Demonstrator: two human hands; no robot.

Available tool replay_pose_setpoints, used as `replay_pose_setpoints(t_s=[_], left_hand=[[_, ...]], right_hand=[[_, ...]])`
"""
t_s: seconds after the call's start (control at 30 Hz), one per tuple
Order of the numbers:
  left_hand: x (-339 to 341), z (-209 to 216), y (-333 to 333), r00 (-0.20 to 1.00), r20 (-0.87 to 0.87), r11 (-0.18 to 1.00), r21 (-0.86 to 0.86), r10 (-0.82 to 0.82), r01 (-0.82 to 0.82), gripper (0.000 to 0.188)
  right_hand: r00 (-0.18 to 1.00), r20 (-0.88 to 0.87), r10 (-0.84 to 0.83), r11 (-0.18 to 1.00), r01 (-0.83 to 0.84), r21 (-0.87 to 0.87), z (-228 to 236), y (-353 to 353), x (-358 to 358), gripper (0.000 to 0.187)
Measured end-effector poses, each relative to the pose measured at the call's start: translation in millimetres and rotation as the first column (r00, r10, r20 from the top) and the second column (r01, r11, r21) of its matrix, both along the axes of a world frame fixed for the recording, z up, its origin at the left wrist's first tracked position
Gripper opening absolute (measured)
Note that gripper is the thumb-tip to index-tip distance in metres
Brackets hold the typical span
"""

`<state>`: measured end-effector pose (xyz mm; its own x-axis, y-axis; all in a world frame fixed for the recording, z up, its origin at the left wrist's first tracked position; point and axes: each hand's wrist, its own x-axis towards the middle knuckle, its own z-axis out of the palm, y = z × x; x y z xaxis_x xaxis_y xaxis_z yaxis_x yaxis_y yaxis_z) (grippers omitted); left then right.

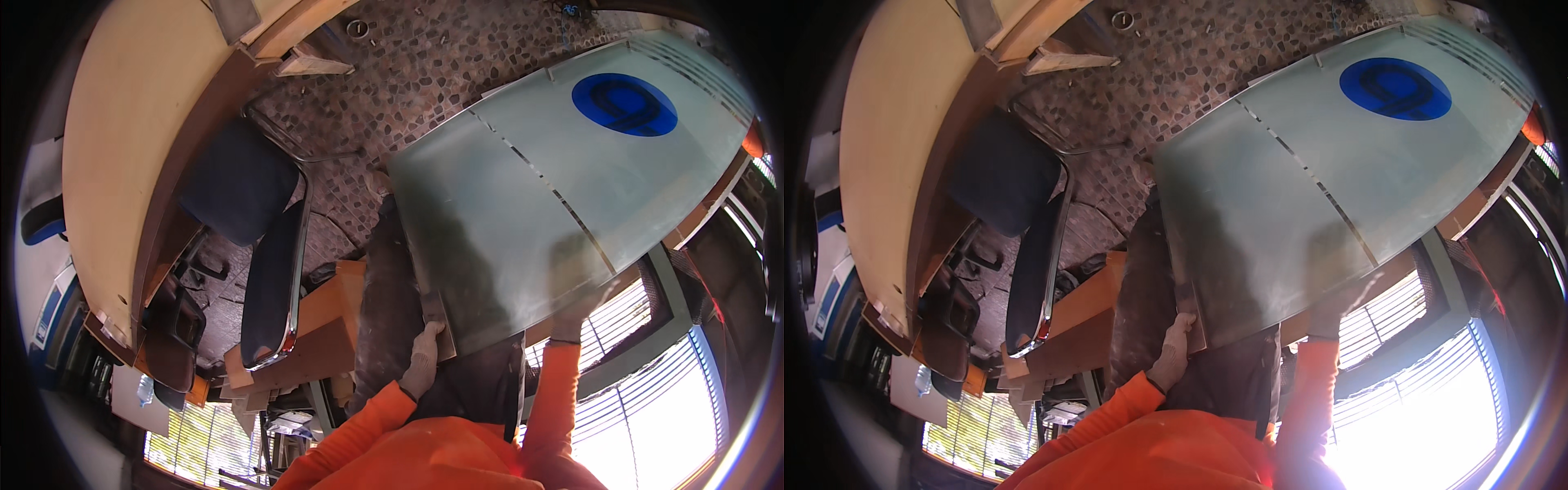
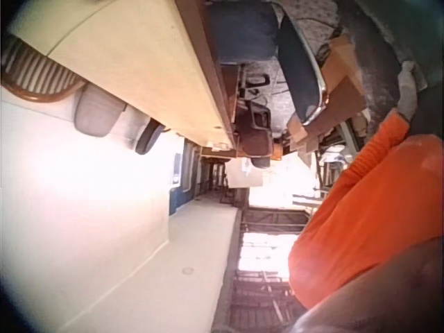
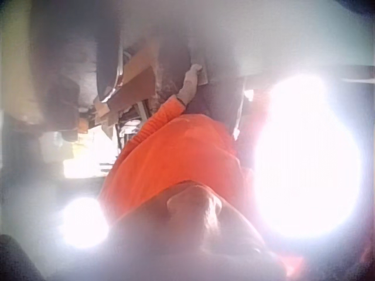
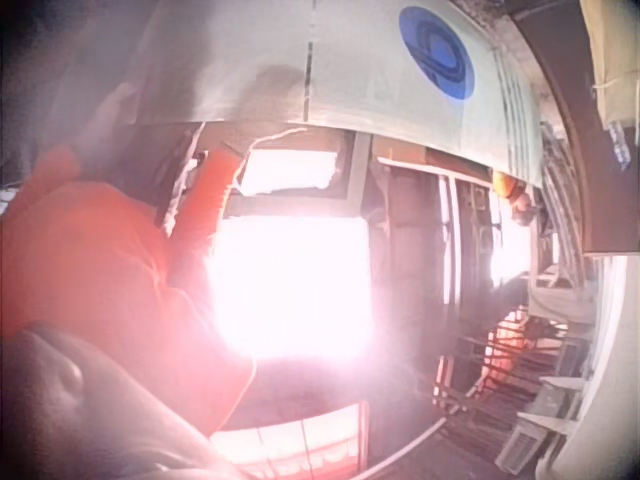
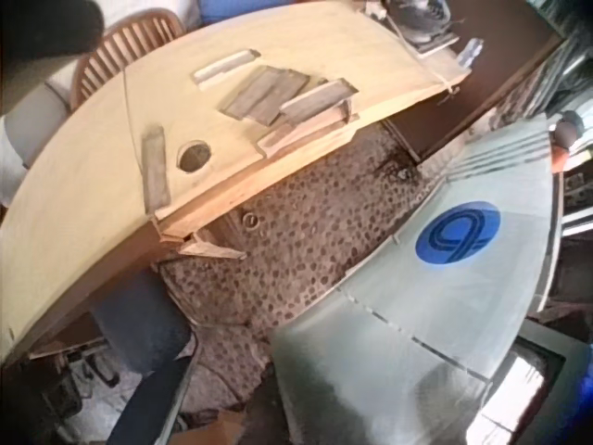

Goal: The person sands the edges of a large glass pane, then attaches metal corner brackets and a long metal frame piece to the glass. A coworker assists by holding the frame and handing over parts.

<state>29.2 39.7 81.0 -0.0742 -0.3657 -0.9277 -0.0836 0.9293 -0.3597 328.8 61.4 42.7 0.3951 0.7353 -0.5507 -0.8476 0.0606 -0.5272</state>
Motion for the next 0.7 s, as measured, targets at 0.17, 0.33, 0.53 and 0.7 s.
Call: replay_pose_setpoints(t_s=[0.17, 0.33, 0.53, 0.7], left_hand=[[15.7, -7.2, -6.8, 0.974, -0.152, 0.983, 0.048, -0.168, 0.177, 0.067], [21.0, -13.9, -3.8, 0.951, -0.162, 0.964, -0.005, -0.263, 0.266, 0.085], [24.9, -7.9, 6.8, 0.904, -0.180, 0.922, -0.048, -0.387, 0.385, 0.090], [16.6, -12.7, -1.2, 0.871, -0.212, 0.893, -0.020, -0.444, 0.450, 0.089]], right_hand=[[-0.902, 0.191, 0.387, 0.316, -0.064, -0.947, -127.7, 8.6, -56.4, 0.045], [-0.915, 0.245, 0.320, 0.208, -0.185, -0.961, -164.6, 40.4, -74.6, 0.033], [-0.886, 0.216, 0.410, 0.037, -0.221, -0.975, -211.2, 35.7, -98.3, 0.030], [-0.787, 0.242, 0.567, 0.022, -0.280, -0.960, -228.1, 29.3, -123.4, 0.030]])
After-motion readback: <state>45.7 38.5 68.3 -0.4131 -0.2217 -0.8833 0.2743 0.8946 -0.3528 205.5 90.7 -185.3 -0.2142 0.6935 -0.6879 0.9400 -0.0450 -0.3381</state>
